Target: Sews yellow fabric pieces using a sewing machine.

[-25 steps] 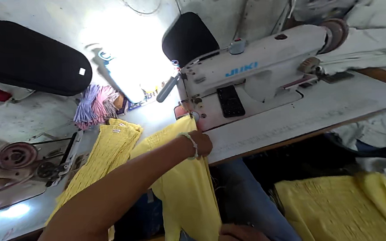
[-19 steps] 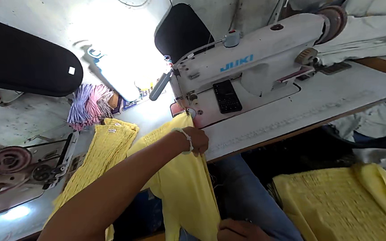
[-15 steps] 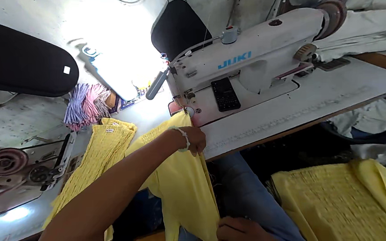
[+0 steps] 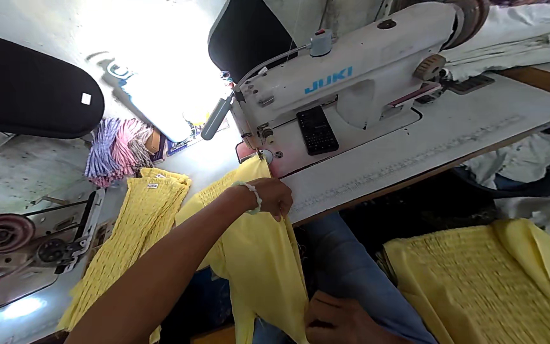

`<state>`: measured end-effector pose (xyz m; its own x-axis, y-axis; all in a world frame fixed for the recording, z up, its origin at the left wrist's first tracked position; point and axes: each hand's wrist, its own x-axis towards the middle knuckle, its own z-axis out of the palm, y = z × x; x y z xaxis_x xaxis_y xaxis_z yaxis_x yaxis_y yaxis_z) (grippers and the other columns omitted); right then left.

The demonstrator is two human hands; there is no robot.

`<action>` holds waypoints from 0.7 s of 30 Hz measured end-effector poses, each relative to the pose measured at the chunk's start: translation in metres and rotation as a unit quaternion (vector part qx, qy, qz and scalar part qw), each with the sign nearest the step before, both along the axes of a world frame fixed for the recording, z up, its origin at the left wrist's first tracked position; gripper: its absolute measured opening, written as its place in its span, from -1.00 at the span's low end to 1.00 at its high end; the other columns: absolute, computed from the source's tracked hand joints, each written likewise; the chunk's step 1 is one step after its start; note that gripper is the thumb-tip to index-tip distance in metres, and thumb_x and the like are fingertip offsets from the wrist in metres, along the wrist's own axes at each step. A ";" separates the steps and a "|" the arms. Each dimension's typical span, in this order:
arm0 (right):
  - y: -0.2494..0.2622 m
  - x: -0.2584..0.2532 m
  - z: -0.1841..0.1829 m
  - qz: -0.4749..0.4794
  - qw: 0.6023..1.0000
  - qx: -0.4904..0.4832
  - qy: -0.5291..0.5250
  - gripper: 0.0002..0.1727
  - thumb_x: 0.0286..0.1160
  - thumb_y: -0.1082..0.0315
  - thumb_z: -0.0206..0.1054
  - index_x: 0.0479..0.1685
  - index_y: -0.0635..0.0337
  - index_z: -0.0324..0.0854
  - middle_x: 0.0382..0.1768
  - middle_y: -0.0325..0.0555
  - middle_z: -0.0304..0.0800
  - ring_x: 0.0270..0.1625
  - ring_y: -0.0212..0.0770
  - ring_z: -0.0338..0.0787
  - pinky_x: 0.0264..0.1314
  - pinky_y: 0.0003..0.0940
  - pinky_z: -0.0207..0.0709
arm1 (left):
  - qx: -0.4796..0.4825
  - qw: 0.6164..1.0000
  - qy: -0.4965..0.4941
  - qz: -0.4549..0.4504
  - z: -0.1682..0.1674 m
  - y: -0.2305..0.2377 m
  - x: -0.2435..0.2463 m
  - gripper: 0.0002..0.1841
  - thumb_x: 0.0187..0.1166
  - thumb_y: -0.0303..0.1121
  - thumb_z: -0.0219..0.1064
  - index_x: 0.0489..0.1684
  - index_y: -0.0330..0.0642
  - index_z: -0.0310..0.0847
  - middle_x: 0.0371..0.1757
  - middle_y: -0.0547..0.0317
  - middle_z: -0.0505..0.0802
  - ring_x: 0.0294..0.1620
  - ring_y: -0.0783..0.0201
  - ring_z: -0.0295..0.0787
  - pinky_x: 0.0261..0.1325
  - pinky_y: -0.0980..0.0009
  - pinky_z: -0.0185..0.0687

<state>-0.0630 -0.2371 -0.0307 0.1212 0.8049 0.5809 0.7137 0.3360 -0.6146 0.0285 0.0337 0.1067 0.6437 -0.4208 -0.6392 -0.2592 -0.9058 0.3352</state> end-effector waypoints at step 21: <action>-0.031 0.011 0.012 -0.033 0.994 -0.031 -0.095 -0.86 0.59 0.50 0.25 -0.25 0.12 0.71 -0.23 -0.03 0.76 -0.08 -0.07 0.77 -0.13 -0.39 0.66 | 0.002 0.814 -0.488 0.315 -0.109 -0.040 -0.124 -0.49 0.71 0.01 0.12 0.55 0.10 0.64 0.65 0.18 0.63 0.70 -0.27 0.41 0.57 -0.61 -0.03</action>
